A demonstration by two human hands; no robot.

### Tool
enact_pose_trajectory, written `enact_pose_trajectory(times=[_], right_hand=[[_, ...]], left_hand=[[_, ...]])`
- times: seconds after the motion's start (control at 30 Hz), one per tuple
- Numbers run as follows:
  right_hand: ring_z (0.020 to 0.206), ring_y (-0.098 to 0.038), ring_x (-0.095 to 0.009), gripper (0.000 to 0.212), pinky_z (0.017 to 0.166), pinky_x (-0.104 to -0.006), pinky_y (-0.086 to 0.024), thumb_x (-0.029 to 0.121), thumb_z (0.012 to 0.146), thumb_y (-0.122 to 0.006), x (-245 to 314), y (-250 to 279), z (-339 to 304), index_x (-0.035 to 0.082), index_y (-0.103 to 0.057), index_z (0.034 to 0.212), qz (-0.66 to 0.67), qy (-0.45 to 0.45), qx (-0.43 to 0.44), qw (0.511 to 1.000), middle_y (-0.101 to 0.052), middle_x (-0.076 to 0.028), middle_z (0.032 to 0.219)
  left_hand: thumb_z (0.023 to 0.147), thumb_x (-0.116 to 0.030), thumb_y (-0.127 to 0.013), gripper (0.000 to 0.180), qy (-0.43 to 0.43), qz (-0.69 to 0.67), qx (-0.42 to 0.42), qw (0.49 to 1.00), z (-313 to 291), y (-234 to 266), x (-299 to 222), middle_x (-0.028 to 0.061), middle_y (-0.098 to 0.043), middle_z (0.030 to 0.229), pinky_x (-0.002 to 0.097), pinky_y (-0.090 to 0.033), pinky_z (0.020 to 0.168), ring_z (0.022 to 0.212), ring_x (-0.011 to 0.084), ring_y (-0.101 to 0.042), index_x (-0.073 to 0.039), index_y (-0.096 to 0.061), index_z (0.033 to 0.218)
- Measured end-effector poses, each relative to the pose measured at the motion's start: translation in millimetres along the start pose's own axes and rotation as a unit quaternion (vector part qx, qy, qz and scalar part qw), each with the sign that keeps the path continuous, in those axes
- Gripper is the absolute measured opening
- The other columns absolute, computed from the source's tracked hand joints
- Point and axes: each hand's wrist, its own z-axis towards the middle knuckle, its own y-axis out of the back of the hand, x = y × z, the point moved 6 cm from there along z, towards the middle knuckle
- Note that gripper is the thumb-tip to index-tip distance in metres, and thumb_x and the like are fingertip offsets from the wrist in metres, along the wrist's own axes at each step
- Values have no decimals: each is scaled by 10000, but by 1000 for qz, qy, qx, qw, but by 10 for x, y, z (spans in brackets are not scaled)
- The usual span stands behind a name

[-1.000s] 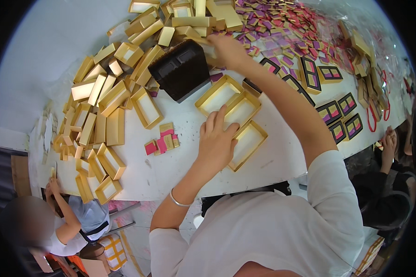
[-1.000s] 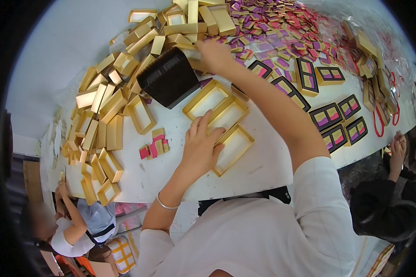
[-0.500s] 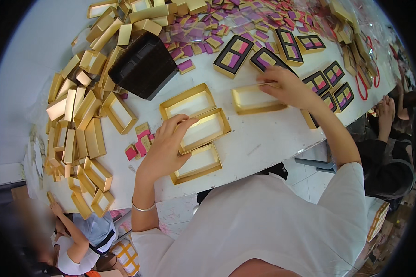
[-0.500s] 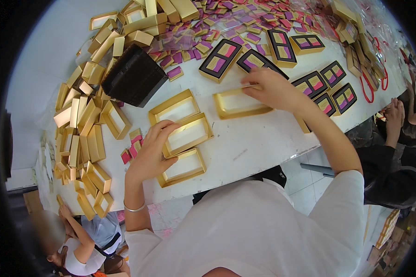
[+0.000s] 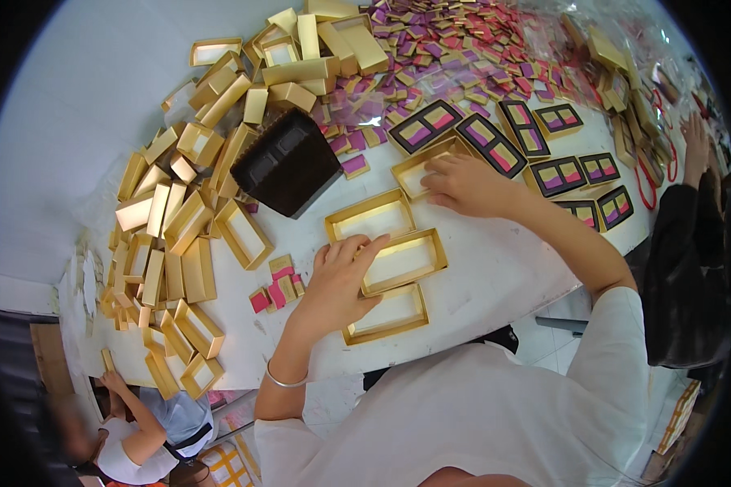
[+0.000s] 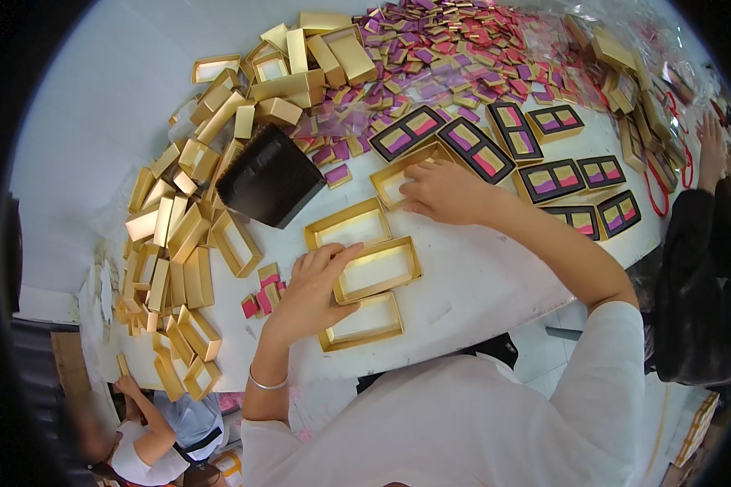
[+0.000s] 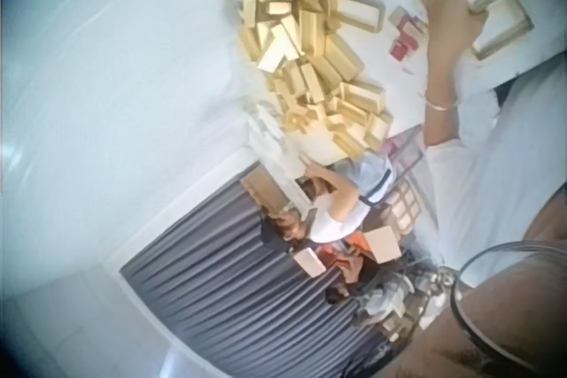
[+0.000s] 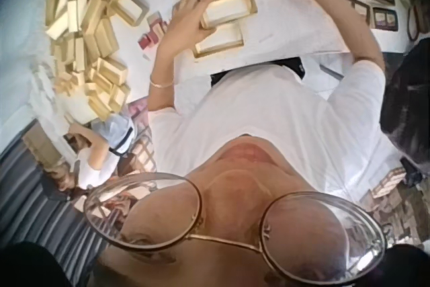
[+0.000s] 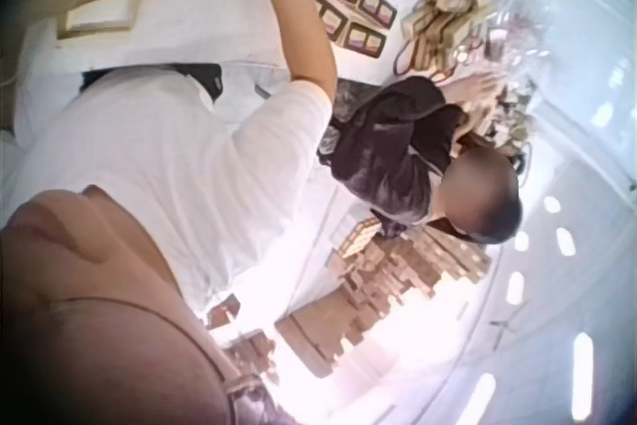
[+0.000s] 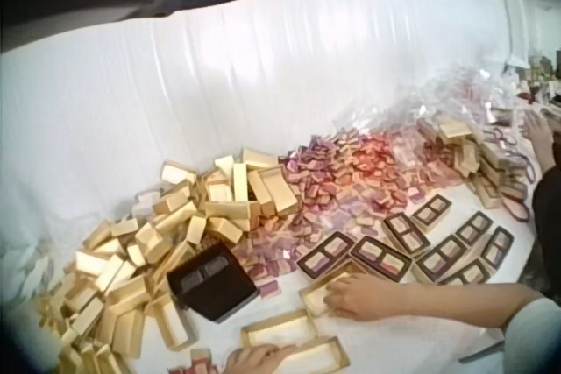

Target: The person assembles small cosmetic compacts by placing pink and gold inserts into black trays, then inserting the trays into gold boxes. The person handles multiple units one at a time, arranging them on a white table.

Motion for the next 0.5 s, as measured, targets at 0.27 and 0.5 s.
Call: enact_pose_trajectory(times=[0.27,0.5], right_hand=[[1073,-542,-288,531,882,-369,-445,391,819,-625,-1264,599,1327,1,-538,1169,149,-159,-321,922,-557,-175,1142],[1166,-452,-409,926,937,-423,-425,652,634,-652,-1926,218,2425,-18,-474,1249,203,-372,-173,889,-305,-310,1359]], left_hand=[[696,-380,-742,817,-43,56,-85,994,102,559,-330,147,-395,1334,555,-170,1078,1240,340,-372,-119,-366,1373],[726,-289,-723,575,-162,-129,-252,945,77,1301,-610,124,-540,1188,494,-276,1028,1140,312,-484,-71,-536,1223]])
